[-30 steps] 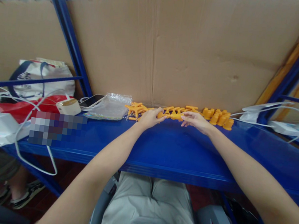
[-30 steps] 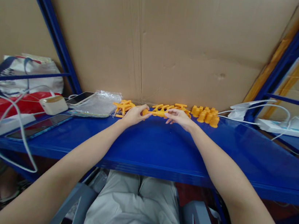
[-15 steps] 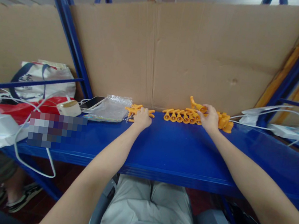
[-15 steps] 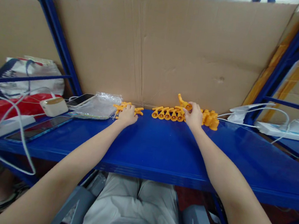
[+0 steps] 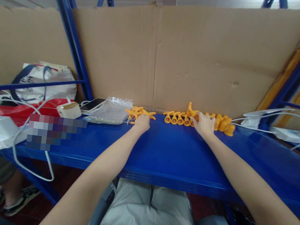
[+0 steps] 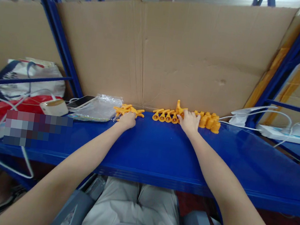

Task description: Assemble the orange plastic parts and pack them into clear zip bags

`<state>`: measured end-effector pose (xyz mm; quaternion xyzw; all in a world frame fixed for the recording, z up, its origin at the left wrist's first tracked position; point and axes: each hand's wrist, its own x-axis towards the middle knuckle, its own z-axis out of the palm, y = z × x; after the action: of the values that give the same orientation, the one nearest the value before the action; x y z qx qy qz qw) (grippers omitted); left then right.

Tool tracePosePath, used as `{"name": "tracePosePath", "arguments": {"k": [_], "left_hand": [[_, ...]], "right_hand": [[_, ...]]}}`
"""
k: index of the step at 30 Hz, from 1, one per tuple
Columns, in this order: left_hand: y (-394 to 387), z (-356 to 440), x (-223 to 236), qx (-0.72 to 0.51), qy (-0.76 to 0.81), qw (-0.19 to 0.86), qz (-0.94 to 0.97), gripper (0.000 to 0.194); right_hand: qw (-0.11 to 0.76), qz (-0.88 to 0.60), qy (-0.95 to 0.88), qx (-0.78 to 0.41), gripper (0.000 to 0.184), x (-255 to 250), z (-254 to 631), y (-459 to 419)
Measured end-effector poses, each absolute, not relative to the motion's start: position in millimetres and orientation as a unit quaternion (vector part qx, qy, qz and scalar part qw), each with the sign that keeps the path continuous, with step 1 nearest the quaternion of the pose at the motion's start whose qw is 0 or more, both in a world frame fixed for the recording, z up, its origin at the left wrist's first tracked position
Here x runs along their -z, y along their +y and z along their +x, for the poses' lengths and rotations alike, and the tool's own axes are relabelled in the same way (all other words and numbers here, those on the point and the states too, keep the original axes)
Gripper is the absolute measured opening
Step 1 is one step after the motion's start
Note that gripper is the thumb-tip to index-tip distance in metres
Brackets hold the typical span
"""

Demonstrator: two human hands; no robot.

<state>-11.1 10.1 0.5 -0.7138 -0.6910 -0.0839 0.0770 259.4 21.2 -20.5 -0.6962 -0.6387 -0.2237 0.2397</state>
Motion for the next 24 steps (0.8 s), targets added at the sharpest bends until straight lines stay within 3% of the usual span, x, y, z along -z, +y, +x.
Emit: {"name": "tracePosePath", "arguments": {"k": [5, 15, 24], "left_hand": [[12.4, -11.8, -0.2, 0.079, -0.697, 0.061, -0.71, 0.043], [11.4, -13.1, -1.3, 0.075, -0.699, 0.057, -0.709, 0.044], [12.8, -13.9, 1.0, 0.08, -0.689, 0.071, -0.716, 0.043]], "right_hand": [[0.219, -0.715, -0.631, 0.206, 0.049, 19.2, 254.9, 17.9], [0.223, -0.695, -0.66, 0.178, 0.052, 28.0, 265.9, 27.3], [0.225, -0.65, -0.692, 0.219, 0.04, 29.2, 269.8, 29.9]]}}
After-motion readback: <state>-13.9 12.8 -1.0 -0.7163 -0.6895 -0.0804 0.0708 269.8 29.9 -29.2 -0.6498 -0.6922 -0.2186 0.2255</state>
